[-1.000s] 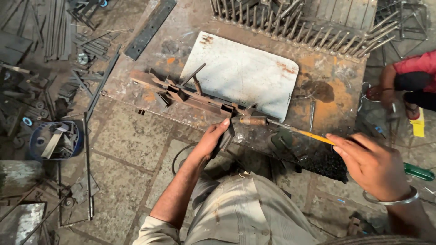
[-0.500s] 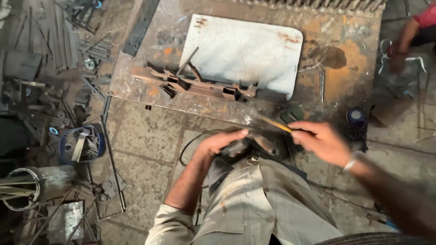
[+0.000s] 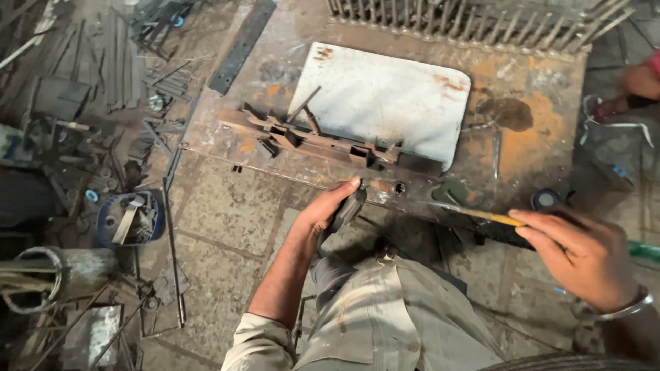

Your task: Welding and assembling metal parts on a workbench in a workshop environment.

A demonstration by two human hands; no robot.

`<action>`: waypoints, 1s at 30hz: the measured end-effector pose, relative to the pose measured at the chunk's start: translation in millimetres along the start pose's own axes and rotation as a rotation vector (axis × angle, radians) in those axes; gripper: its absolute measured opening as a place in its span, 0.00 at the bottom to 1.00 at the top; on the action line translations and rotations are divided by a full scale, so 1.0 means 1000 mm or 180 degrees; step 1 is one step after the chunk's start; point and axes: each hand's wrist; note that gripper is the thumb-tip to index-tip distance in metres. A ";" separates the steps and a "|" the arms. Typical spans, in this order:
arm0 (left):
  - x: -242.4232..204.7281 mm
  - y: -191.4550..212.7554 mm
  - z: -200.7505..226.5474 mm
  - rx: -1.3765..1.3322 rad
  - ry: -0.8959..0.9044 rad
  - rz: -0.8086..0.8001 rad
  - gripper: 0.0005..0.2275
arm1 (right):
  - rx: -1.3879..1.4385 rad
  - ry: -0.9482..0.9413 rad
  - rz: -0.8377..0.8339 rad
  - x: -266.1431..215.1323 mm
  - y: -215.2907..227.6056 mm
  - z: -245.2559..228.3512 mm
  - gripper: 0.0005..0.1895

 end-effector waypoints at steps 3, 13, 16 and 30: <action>0.006 0.000 -0.003 -0.0071 -0.0076 -0.0230 0.25 | -0.0754 0.0093 0.0003 0.007 0.018 -0.018 0.13; -0.004 -0.022 0.001 0.0109 -0.0140 -0.0117 0.27 | -0.1544 0.1022 -0.0116 0.013 0.048 -0.013 0.13; -0.007 -0.022 0.002 0.0312 -0.0144 0.0013 0.28 | -0.1574 0.0995 -0.0224 0.016 0.053 -0.012 0.13; -0.004 -0.022 0.002 0.0956 -0.0130 0.0368 0.35 | -0.2061 0.1405 -0.0625 0.014 0.072 -0.008 0.13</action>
Point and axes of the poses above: each hand's wrist, its own x-axis towards the middle knuckle, its own y-axis out of the back of the hand, z = x × y, and after that the axes turned 10 degrees about y, right-handed
